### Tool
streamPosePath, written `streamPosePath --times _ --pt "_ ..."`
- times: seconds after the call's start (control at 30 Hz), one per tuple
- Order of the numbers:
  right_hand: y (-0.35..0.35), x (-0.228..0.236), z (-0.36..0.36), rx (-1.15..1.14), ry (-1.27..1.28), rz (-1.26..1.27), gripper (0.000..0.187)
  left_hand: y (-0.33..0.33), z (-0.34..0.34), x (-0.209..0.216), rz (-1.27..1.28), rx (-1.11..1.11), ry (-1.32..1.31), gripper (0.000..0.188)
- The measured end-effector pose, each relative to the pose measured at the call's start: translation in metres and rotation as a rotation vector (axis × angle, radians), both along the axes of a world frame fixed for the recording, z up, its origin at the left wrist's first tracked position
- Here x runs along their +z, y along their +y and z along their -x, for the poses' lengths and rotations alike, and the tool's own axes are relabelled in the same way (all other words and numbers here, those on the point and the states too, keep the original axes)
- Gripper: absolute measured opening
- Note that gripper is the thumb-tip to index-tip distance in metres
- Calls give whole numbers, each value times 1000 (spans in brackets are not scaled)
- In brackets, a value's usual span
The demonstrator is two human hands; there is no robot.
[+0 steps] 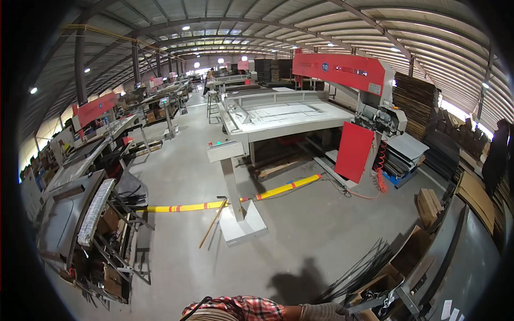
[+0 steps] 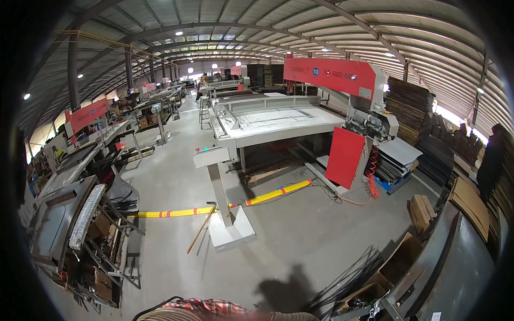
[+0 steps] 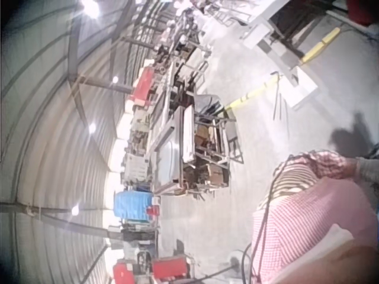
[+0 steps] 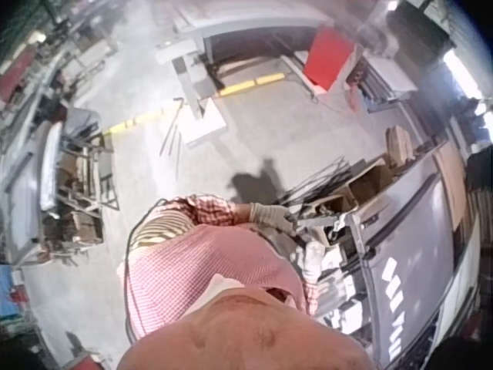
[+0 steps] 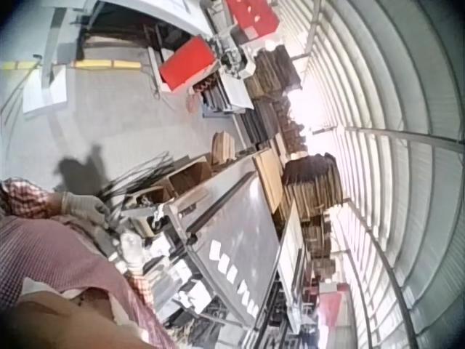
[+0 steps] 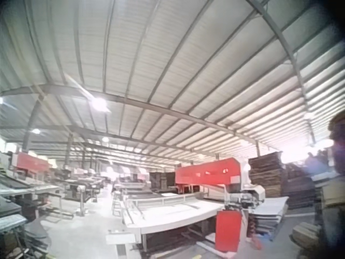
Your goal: Measuring, trimming, labeling, and organizing metal sheets on an industrial production line.
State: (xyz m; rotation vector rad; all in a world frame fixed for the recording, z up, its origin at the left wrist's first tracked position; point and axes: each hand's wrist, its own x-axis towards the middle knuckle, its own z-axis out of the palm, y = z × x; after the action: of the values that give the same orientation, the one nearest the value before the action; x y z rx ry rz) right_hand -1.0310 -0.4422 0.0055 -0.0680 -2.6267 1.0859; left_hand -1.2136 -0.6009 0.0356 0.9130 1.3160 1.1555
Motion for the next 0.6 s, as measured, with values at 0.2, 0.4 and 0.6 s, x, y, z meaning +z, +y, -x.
streamPosePath --times 0.2,0.4,0.6 --pt "-10 -9 -7 -231 246 -285 20 -6 -15 23 -19 31 -227 18" --pt "-18 -14 -16 -250 137 -188 22 1 -23 9 4 -35 -165 18" --pt "-9 -18 -31 -187 -86 112 32 29 -40 -79 -217 165 -96 26"
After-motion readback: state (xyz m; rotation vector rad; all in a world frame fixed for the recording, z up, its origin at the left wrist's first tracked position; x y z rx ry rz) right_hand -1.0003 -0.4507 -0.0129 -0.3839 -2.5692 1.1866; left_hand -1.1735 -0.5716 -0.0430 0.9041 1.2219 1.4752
